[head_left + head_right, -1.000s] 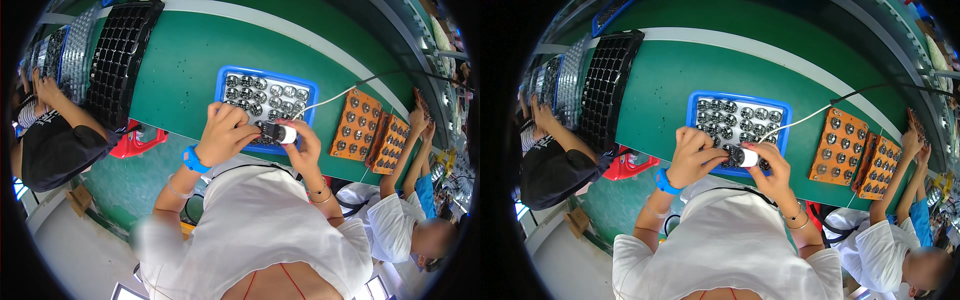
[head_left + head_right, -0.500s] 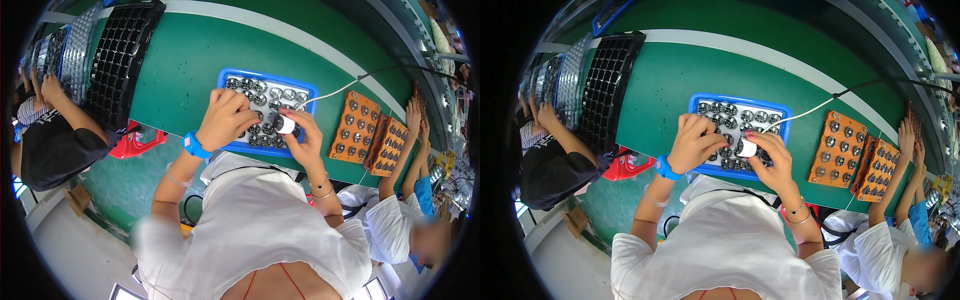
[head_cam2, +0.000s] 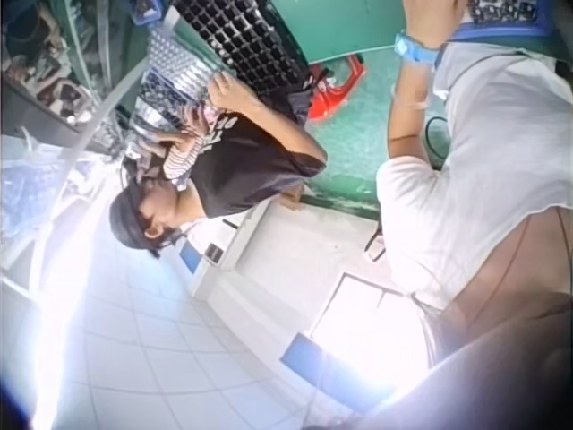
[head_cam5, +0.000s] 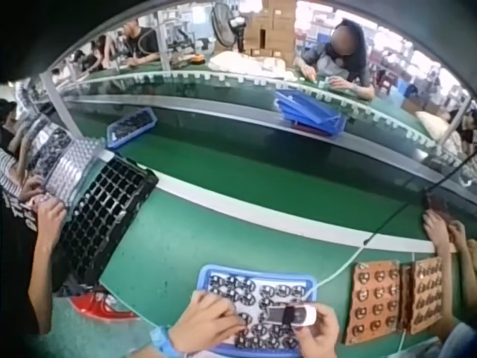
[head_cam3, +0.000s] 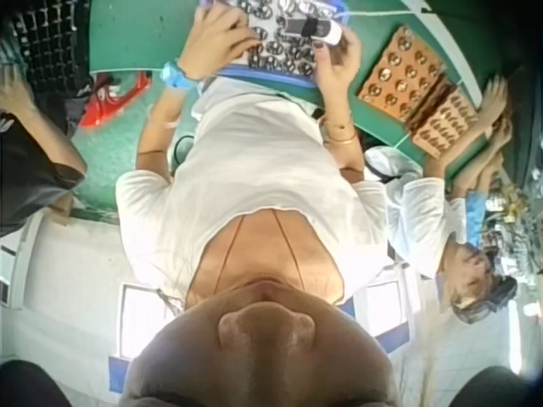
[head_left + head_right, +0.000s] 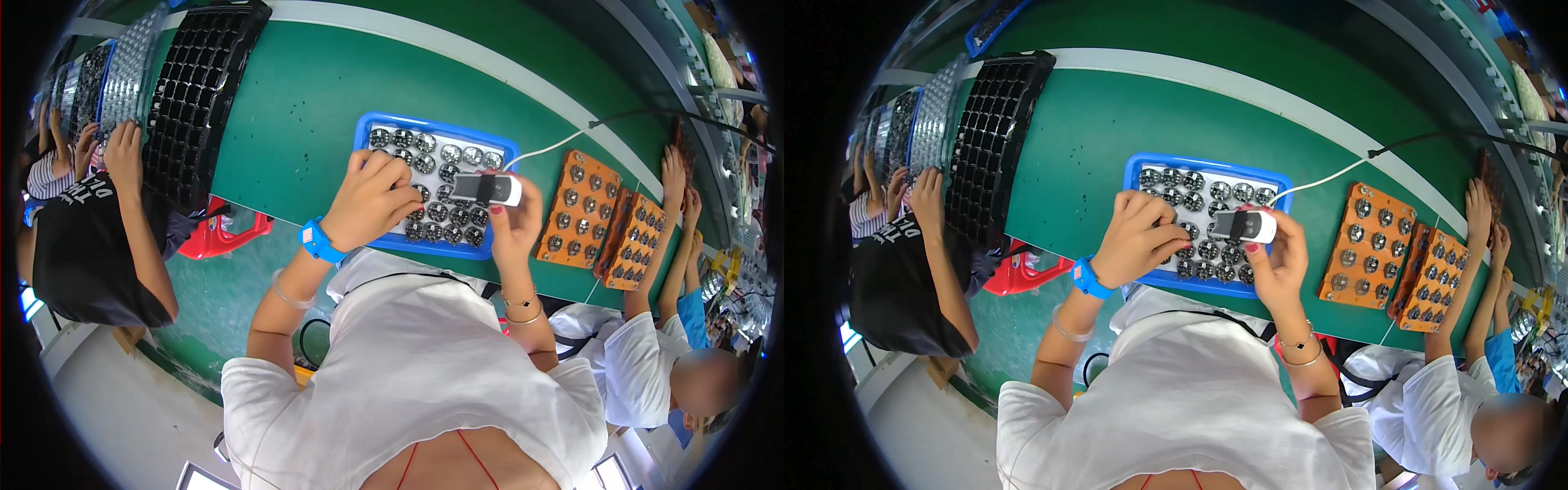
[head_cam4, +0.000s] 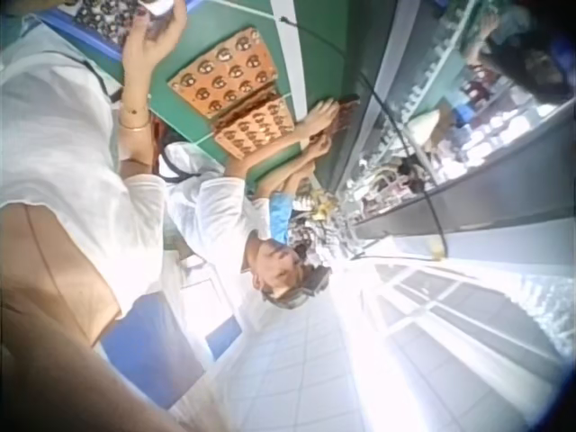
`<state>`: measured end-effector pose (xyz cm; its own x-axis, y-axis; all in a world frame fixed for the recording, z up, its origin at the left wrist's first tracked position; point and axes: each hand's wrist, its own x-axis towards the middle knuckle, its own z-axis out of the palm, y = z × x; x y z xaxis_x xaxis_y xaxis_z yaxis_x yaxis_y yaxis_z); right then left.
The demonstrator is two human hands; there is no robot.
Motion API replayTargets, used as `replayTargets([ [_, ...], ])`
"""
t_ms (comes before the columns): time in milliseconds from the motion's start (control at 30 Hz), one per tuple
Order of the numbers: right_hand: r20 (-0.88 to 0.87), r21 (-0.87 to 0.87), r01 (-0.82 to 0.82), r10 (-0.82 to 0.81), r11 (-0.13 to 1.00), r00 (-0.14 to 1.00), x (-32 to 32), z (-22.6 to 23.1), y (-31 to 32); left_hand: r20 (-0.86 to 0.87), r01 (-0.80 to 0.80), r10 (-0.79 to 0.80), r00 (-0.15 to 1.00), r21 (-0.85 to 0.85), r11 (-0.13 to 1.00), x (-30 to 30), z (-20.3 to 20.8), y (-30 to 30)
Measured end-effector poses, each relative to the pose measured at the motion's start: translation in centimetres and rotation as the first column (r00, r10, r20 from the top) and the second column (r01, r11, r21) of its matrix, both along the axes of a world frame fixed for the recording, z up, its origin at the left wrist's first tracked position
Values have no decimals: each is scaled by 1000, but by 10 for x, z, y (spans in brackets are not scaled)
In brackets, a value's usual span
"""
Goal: Inspecting electronic components by picking them from a tray and scanning them with a handheld scanner.
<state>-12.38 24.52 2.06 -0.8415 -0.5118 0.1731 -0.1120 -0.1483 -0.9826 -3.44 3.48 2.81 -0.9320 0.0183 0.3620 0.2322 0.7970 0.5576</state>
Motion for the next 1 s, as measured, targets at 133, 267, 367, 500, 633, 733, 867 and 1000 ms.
replayTargets([
  [133,-105,90,-40,50,995,993,-16,2,0,20,-59,58,998,33,998,-2,3,2],
  [267,-239,214,-93,145,972,960,-23,5,-6,29,-174,177,984,-84,981,-20,1,-2],
  [367,-357,311,-96,210,945,910,-27,13,-15,-26,-68,66,997,-84,994,-22,3,-3],
  [500,-391,332,-113,246,936,887,-27,13,-19,-78,-95,93,993,-13,995,-20,10,-1],
  [633,-380,303,-127,243,944,893,-28,13,-19,-43,-99,102,994,64,993,-20,12,1],
  [733,-258,229,-106,165,968,952,-20,3,-13,-27,-68,69,997,40,997,-20,11,-1],
  [867,-57,23,2,0,1000,998,-25,6,-13,14,-53,54,998,-36,998,-21,6,-5],
  [1000,-165,196,-77,111,978,980,-36,5,-12,13,-147,147,989,2,989,-27,11,-5],
])
